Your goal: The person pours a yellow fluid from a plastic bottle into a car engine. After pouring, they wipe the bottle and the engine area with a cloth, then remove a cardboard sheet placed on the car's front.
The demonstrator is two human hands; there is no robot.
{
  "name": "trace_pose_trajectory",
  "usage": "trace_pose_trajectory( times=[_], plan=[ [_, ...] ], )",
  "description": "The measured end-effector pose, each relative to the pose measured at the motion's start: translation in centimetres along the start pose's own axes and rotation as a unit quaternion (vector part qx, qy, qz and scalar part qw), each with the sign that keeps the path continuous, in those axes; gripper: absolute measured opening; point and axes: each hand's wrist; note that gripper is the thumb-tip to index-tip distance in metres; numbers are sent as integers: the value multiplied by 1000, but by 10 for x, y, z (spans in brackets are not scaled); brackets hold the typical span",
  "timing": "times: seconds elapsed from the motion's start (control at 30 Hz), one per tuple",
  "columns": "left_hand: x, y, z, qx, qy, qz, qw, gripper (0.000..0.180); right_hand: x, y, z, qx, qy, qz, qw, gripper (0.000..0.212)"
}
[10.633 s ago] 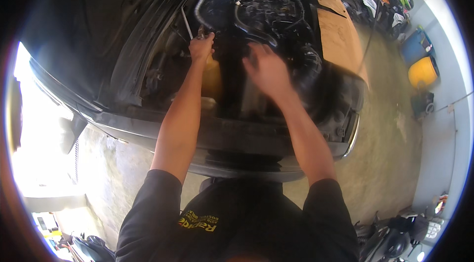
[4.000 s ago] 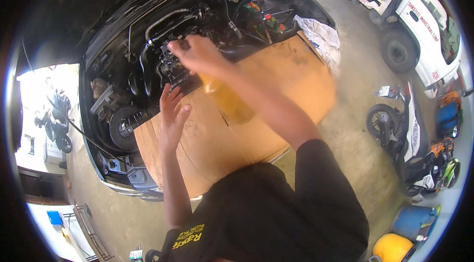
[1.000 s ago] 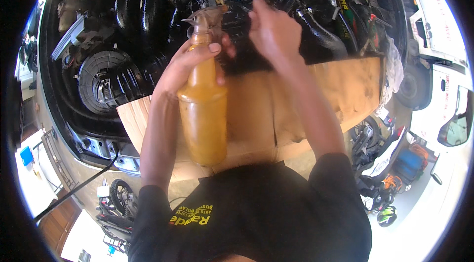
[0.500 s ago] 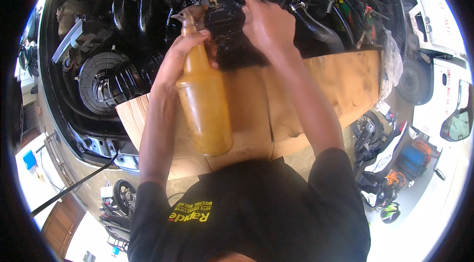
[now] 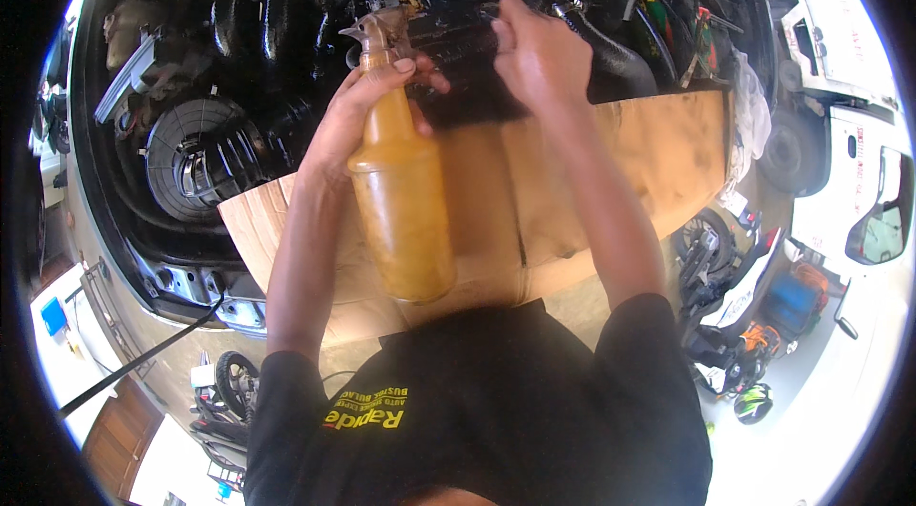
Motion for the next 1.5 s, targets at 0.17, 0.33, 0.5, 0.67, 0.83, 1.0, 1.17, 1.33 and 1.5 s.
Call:
trace_pose_trajectory(
  times=[0.17,0.33,0.5,0.67,0.83,1.0,1.17,1.33,1.5],
  plan=[
    [1,0,2,3,-1,-9,1000,41,5,-14,12,-35,70,16,997,12],
    [-1,7,-2,6,-18,-6,1000,43,11,-15,28,-23,80,4,997,12],
    [-4,3,0,17,-1,-3,1000,44,-5,-6,-4,-8,-7,19,1000,13],
    [-3,0,5,8,-2,12,1000,40,13,-17,24,-20,51,14,998,13],
    [-5,4,-1,12,-17,-2,1000,38,-7,-8,4,-36,14,24,999,11],
    [-1,0,6,25,-17,3,1000,37,12,-16,26,-17,58,1,998,10],
    [-5,1,-3,20,-22,1,1000,40,-6,2,2,-7,1,14,1000,11],
    [-1,-5,9,45,-6,19,999,42,1,-11,21,-10,52,-3,999,11],
    [0,1,-1,20,-21,1,1000,40,-26,11,7,15,-44,18,999,12]
  ],
)
Point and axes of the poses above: each hand's wrist, its own z-axis towards the middle knuckle, its own y-axis out of the back of the hand, x = y × z, and after that the axes turned 12 degrees about x, right-handed
